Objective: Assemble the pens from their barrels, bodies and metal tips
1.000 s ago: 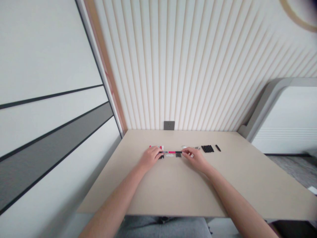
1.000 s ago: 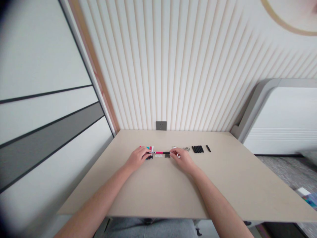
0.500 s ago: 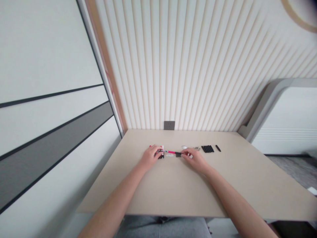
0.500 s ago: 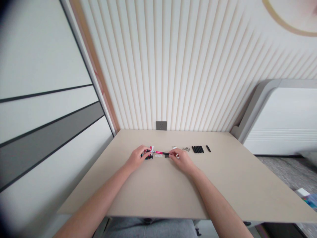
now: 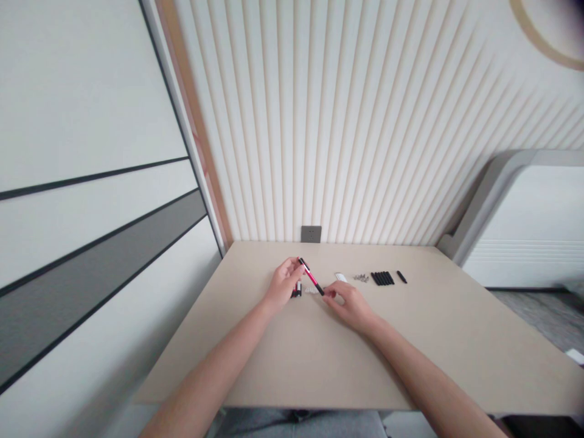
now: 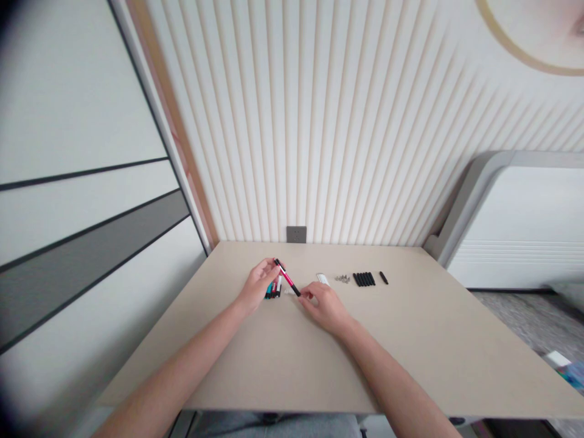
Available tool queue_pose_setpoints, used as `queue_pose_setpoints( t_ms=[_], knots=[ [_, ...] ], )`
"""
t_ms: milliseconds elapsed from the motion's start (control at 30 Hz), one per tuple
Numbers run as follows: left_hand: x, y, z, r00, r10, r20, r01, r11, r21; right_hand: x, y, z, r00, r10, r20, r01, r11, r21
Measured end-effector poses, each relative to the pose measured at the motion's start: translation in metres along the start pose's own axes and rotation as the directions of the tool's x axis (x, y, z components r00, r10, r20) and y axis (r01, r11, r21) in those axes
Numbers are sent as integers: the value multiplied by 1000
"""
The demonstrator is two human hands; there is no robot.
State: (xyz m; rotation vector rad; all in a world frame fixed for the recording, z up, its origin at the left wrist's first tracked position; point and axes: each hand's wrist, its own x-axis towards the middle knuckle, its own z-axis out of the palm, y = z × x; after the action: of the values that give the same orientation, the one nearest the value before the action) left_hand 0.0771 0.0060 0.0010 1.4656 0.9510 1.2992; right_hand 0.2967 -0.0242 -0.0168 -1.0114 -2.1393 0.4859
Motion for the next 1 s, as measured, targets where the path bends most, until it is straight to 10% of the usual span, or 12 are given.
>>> queue_pose_setpoints(
  t_ms=[433, 1000],
  knots=[
    [-12, -11, -1, 995, -62, -84, 43, 978, -204, -4, -22, 17, 1000, 15, -20, -16, 998, -53],
    [-28, -7, 8, 966, -6, 257, 37, 992, -117, -5, -27, 22, 990, -79, 113, 68, 993, 97]
  ],
)
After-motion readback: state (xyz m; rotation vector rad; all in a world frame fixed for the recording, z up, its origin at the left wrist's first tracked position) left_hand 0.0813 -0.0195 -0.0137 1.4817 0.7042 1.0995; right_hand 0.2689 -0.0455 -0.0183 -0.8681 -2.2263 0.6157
